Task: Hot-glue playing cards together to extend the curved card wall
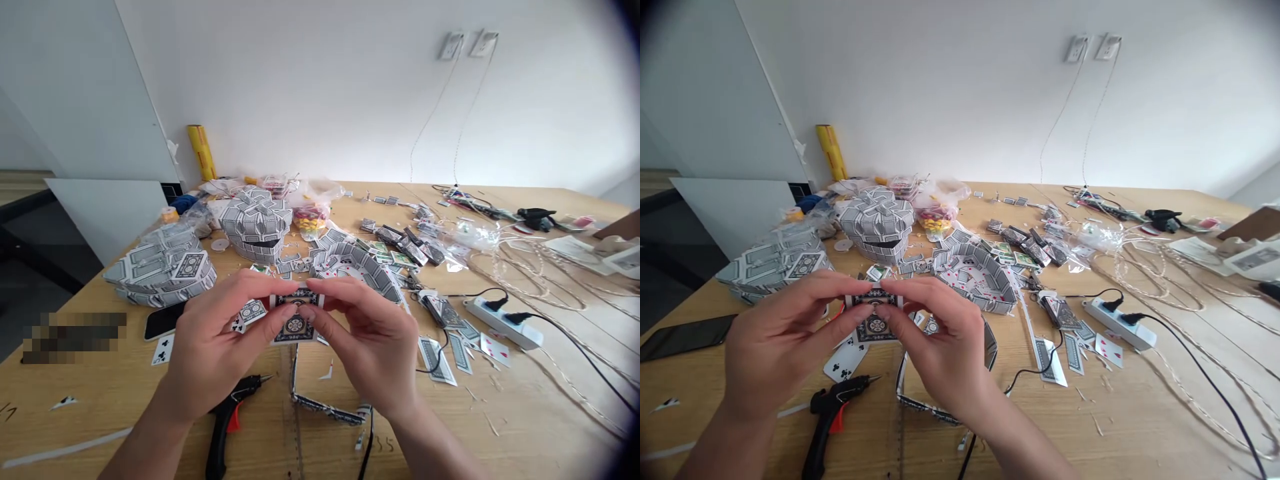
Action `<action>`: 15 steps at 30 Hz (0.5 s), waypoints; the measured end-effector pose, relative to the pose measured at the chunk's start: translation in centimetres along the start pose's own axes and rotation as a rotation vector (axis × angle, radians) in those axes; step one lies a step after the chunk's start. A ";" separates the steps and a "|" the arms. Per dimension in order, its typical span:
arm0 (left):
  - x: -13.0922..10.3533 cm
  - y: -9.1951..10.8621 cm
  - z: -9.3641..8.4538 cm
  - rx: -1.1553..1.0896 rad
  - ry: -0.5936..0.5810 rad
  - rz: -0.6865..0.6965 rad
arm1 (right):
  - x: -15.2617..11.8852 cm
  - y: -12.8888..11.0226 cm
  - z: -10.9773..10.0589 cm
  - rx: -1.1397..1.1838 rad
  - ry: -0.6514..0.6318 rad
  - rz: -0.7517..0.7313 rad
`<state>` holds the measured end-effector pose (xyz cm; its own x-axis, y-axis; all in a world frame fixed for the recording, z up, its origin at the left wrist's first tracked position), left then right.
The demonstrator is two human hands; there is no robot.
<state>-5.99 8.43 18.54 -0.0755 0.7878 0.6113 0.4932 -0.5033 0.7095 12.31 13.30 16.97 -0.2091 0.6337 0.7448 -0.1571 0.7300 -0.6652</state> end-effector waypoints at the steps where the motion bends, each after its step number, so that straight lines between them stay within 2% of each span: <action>1: 0.1 -0.1 0.0 0.024 0.010 0.008 | 0.1 0.1 -0.1 -0.011 0.003 -0.005; 7: 0.3 -0.2 0.5 0.167 0.114 0.138 | 0.3 0.4 -0.9 -0.114 -0.013 -0.077; 15: 0.6 -0.4 1.2 0.185 0.075 0.209 | 0.4 1.0 -1.4 -0.084 0.021 0.003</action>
Point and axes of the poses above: each hand's wrist, its own x-axis towards the middle knuckle, its own z-axis out of the palm, y = z × x, the point moved 4 cm from there along x, towards the middle knuckle, and after that the axes turned 7 degrees about -z, right-handed, at the moved point
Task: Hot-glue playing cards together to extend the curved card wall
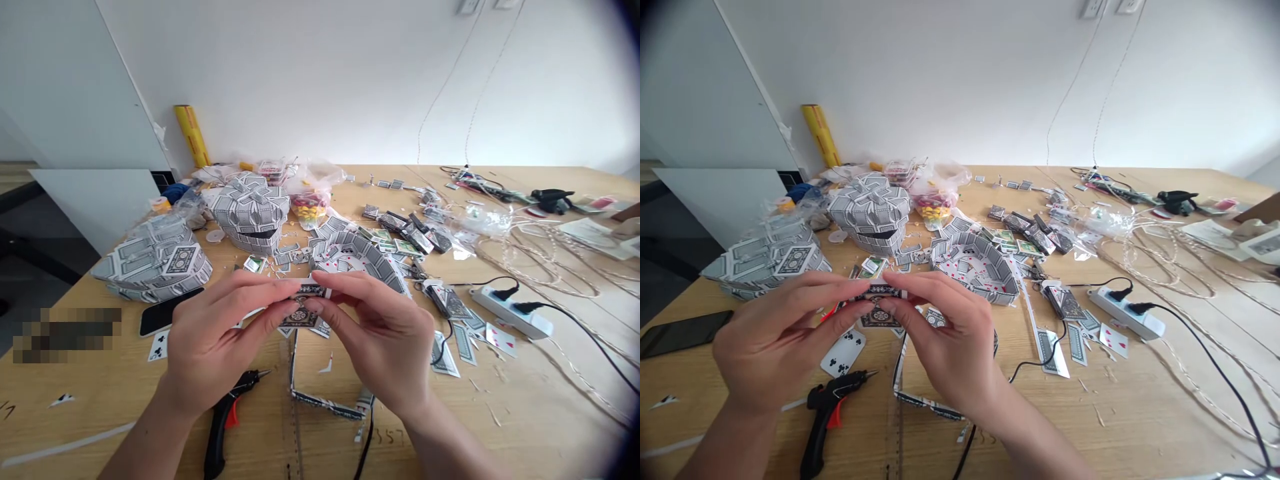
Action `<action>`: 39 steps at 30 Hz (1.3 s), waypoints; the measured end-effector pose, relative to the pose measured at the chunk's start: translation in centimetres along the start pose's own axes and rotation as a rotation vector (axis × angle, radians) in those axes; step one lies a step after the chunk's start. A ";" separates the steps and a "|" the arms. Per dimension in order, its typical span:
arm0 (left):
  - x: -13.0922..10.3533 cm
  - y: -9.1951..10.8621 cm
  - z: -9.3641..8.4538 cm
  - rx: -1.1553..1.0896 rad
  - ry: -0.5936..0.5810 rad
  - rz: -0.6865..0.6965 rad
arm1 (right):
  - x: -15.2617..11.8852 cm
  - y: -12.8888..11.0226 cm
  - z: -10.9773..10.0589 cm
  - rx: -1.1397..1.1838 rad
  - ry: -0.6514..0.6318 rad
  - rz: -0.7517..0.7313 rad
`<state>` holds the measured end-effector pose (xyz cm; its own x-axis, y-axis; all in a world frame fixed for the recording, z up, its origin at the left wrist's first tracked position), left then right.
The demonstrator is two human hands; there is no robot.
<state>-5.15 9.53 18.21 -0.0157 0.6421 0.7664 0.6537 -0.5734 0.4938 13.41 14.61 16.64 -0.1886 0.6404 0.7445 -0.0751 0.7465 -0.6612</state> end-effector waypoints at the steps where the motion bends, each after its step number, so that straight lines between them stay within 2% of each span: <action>1: 0.0 -0.1 0.0 0.009 0.002 -0.003 | 0.0 0.0 0.0 -0.011 0.001 -0.003; 6: -0.2 0.1 0.1 0.036 0.020 0.021 | 0.0 -0.3 0.0 -0.088 -0.022 -0.038; 11: -0.4 0.1 0.1 0.093 -0.006 -0.067 | -0.1 -0.9 0.0 -0.194 -0.038 -0.105; 17: -0.5 0.0 0.0 0.111 -0.019 -0.079 | -0.4 -1.3 0.1 -0.311 -0.031 -0.180; 32: -0.7 0.2 0.3 0.130 0.006 -0.052 | -0.4 -1.0 0.0 -0.348 -0.031 -0.146; 39: -0.7 0.0 0.4 0.115 -0.006 -0.087 | -0.3 -0.9 0.1 -0.351 -0.031 -0.134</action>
Point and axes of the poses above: each hand's wrist, its own x-axis towards the middle knuckle, its own z-axis out of the palm, y = z × x, the point moved 4 cm from there along x, towards the middle knuckle, and after that the axes turned 7 degrees about -z, right-handed, at the moved point
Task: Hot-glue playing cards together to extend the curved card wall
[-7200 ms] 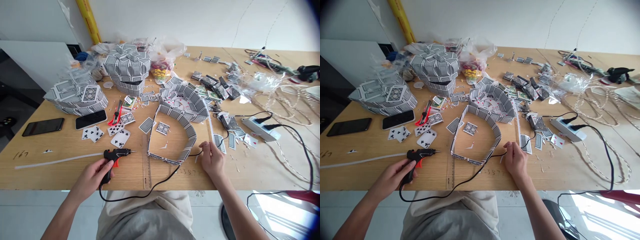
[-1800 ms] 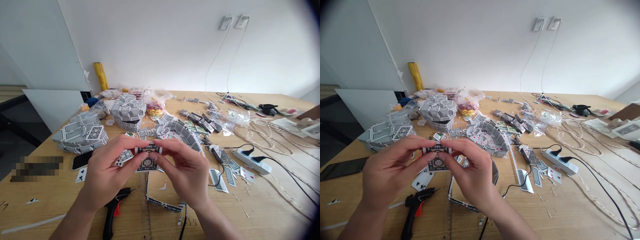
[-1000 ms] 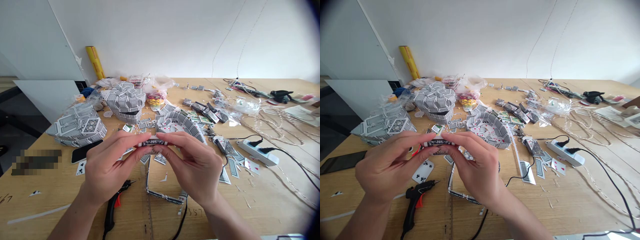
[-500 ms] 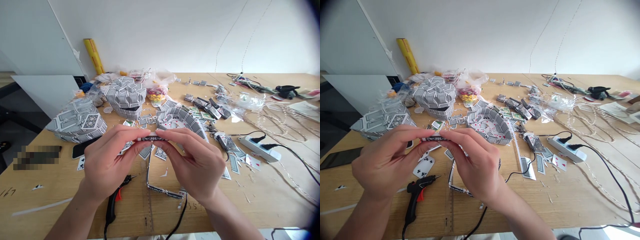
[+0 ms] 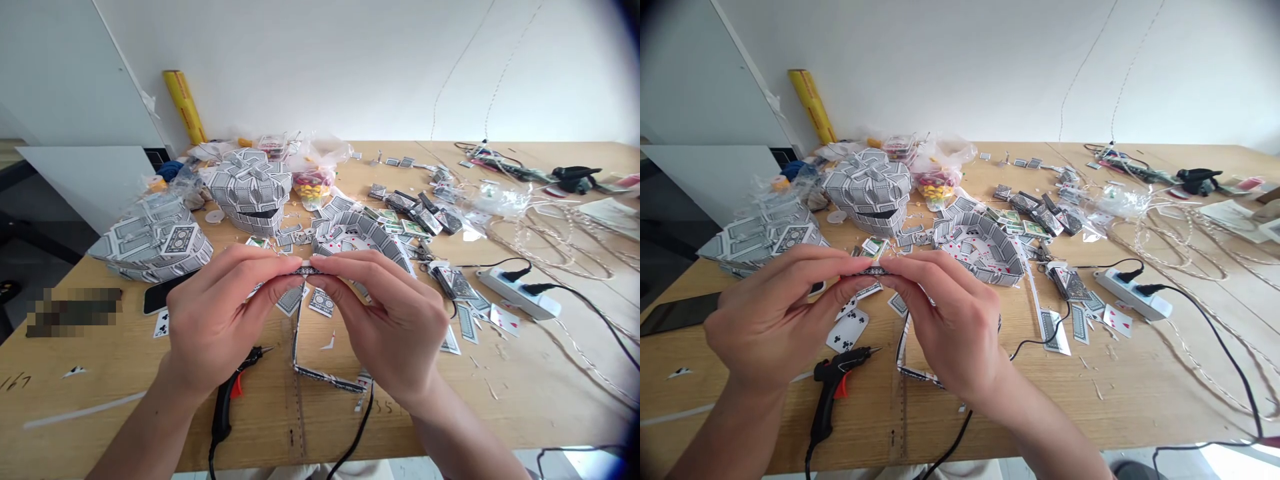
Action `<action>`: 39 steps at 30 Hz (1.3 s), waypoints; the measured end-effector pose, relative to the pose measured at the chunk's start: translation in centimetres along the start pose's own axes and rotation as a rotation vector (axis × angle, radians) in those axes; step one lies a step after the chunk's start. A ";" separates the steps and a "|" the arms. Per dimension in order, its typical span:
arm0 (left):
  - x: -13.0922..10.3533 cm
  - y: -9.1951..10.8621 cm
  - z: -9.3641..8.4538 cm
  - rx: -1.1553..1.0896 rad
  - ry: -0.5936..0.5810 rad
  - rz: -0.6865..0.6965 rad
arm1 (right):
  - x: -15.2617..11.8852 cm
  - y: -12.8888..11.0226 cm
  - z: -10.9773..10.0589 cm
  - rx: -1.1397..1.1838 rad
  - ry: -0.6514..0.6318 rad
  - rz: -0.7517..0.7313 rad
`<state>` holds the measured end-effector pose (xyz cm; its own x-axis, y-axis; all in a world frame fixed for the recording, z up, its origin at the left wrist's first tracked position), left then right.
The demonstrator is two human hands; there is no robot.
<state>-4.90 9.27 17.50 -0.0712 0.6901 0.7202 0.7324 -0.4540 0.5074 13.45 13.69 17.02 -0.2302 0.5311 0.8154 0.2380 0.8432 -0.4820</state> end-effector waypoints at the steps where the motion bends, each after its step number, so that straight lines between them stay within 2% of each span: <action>1: 0.0 0.0 0.0 0.000 -0.003 -0.003 | 0.0 0.0 0.0 0.000 -0.003 0.005; 14: 0.6 -0.1 0.2 0.017 -0.025 -0.015 | 0.1 0.6 -0.1 -0.037 -0.026 0.068; 20: 0.9 -0.6 0.4 -0.091 -0.051 -0.104 | 0.5 0.8 -0.1 0.081 -0.095 0.136; 26: 0.9 -1.4 1.0 -0.195 -0.101 -0.234 | 0.4 1.6 0.3 0.142 -0.109 0.275; 32: 0.8 -2.1 1.5 -0.223 -0.093 -0.323 | 0.5 2.1 0.5 0.149 -0.107 0.331; 35: 0.7 -2.2 1.7 -0.251 -0.091 -0.345 | 0.6 2.2 0.5 0.192 -0.102 0.355; 39: 0.7 -2.0 1.8 -0.225 -0.095 -0.308 | 0.6 2.4 0.6 0.260 -0.086 0.396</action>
Point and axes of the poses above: each hand's wrist, its own x-axis towards the middle knuckle, its own z-axis out of the palm, y = z × x, the point moved 4 cm from there along x, towards the middle knuckle, and after that the axes turned 7 degrees about -z, right-handed, at the moved point
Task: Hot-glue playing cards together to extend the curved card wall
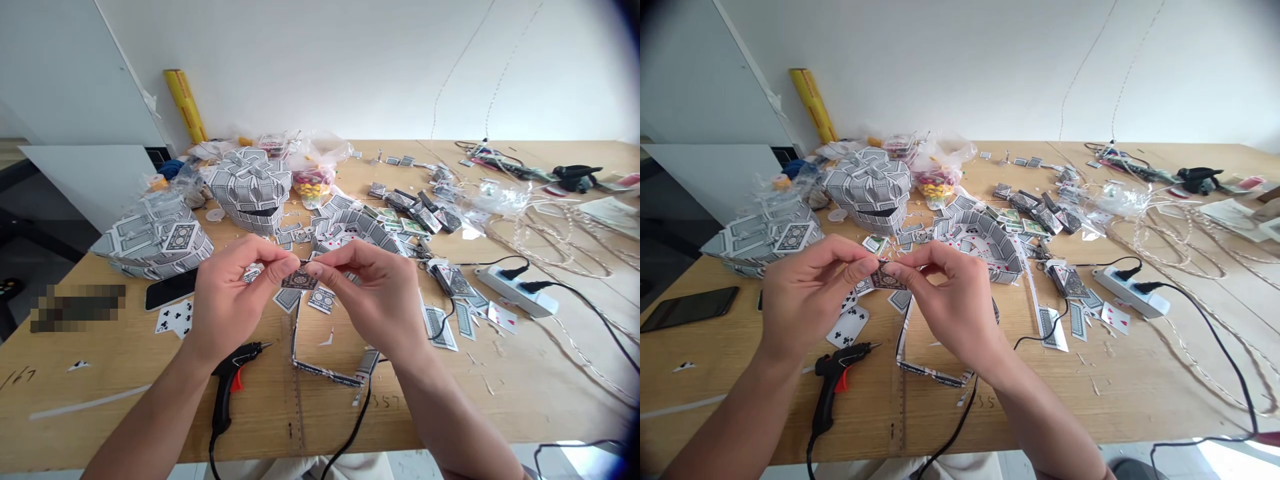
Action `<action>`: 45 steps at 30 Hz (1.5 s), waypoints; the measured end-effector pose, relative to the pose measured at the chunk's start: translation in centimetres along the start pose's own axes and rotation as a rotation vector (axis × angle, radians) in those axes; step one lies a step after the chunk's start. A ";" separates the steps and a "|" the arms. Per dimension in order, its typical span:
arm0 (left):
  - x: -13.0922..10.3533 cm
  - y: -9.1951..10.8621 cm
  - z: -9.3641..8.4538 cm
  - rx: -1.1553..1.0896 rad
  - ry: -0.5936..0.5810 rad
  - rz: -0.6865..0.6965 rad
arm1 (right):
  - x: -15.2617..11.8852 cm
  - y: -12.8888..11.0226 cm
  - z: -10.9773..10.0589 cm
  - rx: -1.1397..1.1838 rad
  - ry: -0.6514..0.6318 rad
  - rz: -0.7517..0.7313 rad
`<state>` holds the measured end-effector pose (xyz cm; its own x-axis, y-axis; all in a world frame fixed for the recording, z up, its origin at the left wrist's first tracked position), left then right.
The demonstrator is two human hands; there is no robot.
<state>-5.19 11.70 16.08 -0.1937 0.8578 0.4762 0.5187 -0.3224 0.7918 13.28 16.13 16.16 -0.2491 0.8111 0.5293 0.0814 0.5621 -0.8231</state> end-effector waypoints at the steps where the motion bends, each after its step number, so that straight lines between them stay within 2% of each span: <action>1: 0.0 0.0 0.0 0.008 -0.005 0.006 | 0.0 0.1 0.0 0.021 0.000 0.015; 5: 0.1 0.3 -0.1 0.033 -0.035 0.027 | 0.0 0.4 0.2 0.100 -0.023 0.075; 11: 0.1 0.7 0.4 0.057 -0.138 0.048 | 0.1 0.3 0.1 0.038 -0.152 -0.012; 17: 0.0 0.1 0.7 0.045 -0.203 -0.007 | 0.0 0.5 0.4 -0.005 -0.148 -0.043; 28: 0.6 -0.3 -0.2 -0.132 -0.148 -0.117 | 0.4 1.3 0.4 0.061 -0.089 0.053; 33: 0.8 -1.6 -0.1 -0.333 -0.120 -0.300 | 0.5 1.3 0.4 0.269 -0.125 0.130; 37: 1.1 -2.7 1.2 -0.679 -0.251 -0.501 | 0.3 1.2 0.6 0.445 -0.187 0.123; 40: 1.0 -2.8 2.6 -0.878 -0.386 -0.633 | 0.3 1.2 0.7 0.401 -0.194 0.028; 43: 0.4 -3.0 3.9 -0.937 -0.514 -0.722 | 0.5 1.0 0.6 0.282 -0.137 -0.118; 45: -0.2 -3.3 4.5 -0.920 -0.605 -0.711 | 0.7 1.1 0.4 0.253 -0.105 -0.134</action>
<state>-3.12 14.43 11.62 0.3388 0.9180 -0.2062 -0.3427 0.3245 0.8816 12.79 17.19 15.54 -0.3408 0.7041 0.6230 -0.1988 0.5937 -0.7798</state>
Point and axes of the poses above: each hand's wrist, its own x-axis towards the middle knuckle, its own z-axis out of the palm, y = z × x, the point moved 4 cm from there along x, towards the middle knuckle, and after that the axes turned 7 degrees about -z, right-handed, at the moved point
